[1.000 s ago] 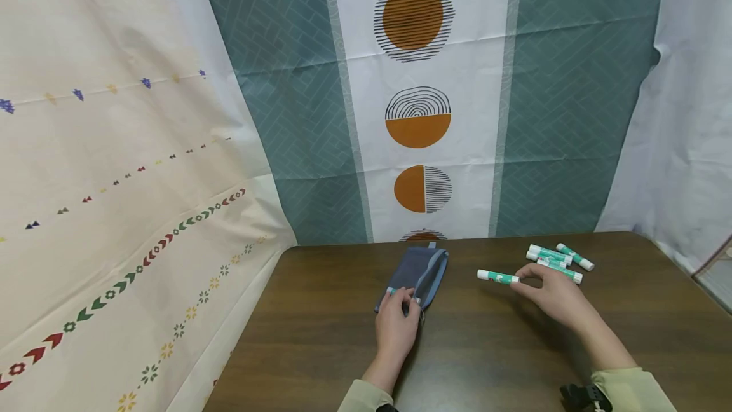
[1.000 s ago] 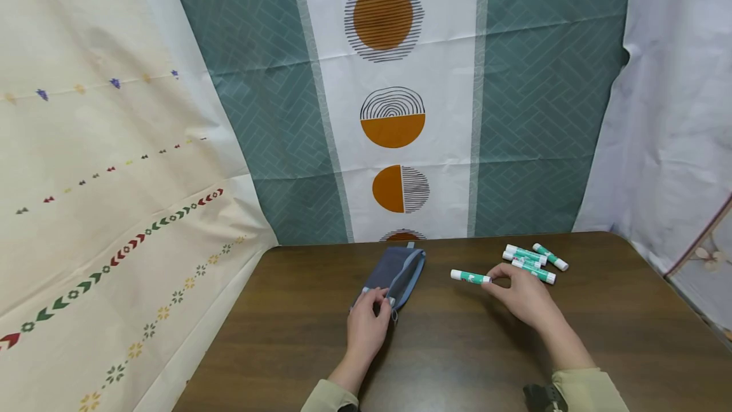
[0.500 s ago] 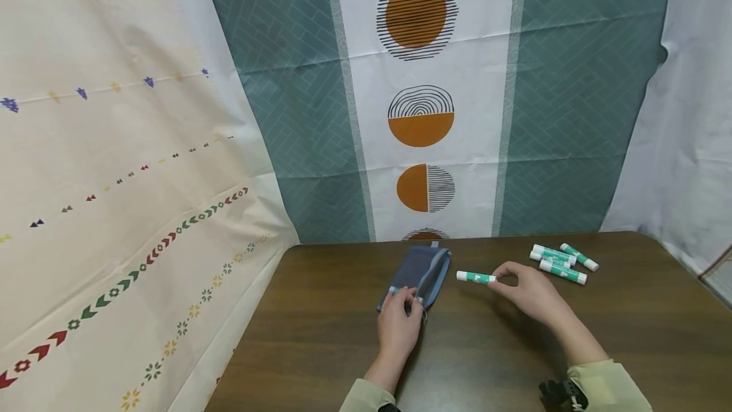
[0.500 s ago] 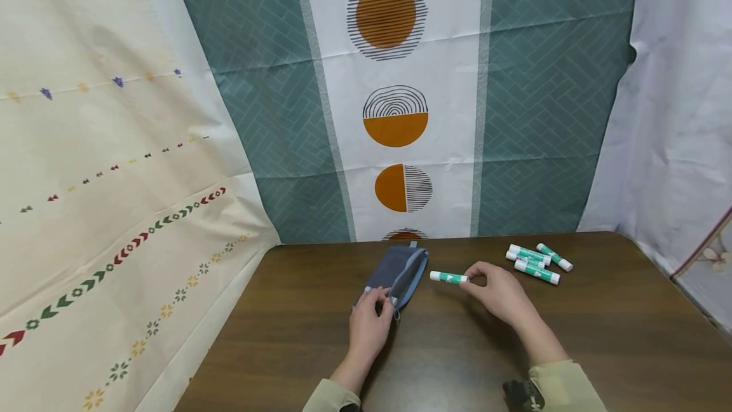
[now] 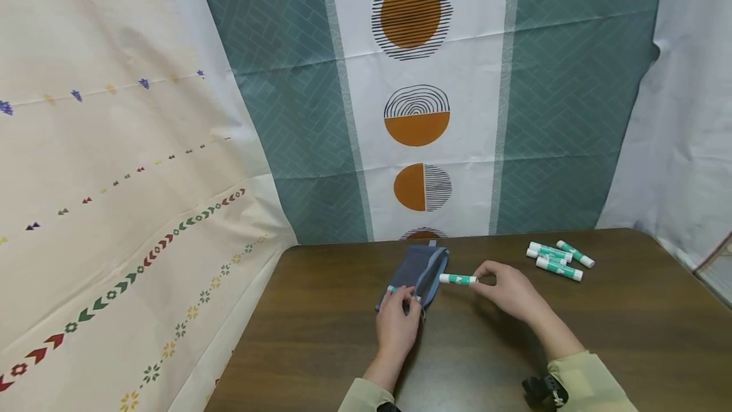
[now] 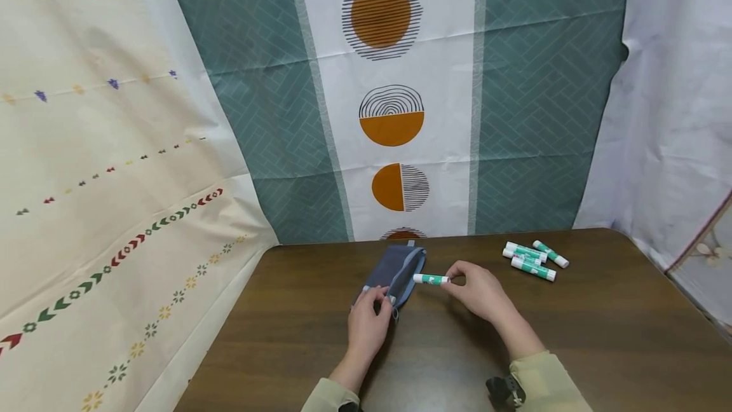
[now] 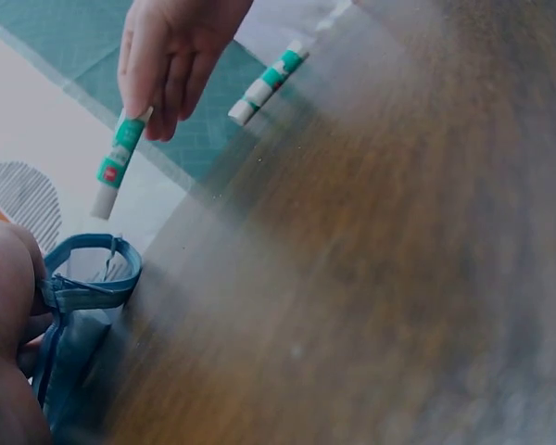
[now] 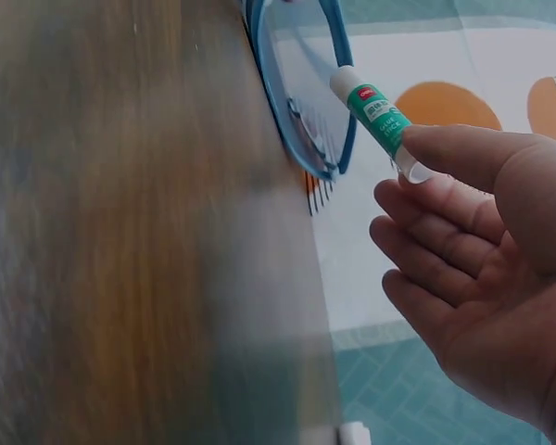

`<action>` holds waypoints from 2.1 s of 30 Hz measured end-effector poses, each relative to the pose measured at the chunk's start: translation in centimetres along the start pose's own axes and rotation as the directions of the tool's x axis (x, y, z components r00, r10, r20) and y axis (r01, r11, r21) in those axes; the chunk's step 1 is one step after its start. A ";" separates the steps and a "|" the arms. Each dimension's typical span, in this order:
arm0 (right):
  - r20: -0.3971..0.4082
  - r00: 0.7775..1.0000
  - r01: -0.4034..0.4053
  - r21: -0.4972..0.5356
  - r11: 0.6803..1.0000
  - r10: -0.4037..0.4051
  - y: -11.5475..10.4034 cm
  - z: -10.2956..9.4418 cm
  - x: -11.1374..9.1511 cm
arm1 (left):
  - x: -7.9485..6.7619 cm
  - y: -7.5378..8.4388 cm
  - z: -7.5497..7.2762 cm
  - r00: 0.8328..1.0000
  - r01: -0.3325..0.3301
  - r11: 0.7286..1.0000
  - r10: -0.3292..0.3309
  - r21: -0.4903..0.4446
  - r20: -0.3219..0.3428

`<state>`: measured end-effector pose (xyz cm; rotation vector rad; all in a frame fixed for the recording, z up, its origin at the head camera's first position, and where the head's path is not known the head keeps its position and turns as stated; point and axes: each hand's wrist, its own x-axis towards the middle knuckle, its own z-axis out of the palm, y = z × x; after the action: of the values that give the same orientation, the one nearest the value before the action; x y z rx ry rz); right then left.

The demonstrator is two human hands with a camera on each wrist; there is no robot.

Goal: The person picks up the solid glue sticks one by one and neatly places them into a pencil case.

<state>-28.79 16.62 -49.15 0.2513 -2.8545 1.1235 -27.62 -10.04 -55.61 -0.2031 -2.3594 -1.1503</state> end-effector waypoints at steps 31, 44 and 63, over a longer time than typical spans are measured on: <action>0.032 0.999 0.017 0.019 1.000 -0.017 -2.8 5.5 1.6 | 0.0 0.4 -0.3 0.998 0.036 0.999 -0.036 -0.002 0.046; 0.039 0.998 0.046 0.016 0.999 -0.046 -3.5 7.0 2.4 | 0.0 0.3 -0.3 0.999 0.003 1.000 -0.003 -0.007 0.048; 0.064 0.992 0.116 -0.052 0.992 -0.113 -3.5 8.3 3.4 | -0.1 0.3 -0.1 0.997 -0.016 1.000 0.016 -0.011 0.075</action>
<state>-31.50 8.03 -52.50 0.4475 -2.8769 1.0311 -27.36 -9.97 -55.43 -0.2728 -2.4130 -1.1665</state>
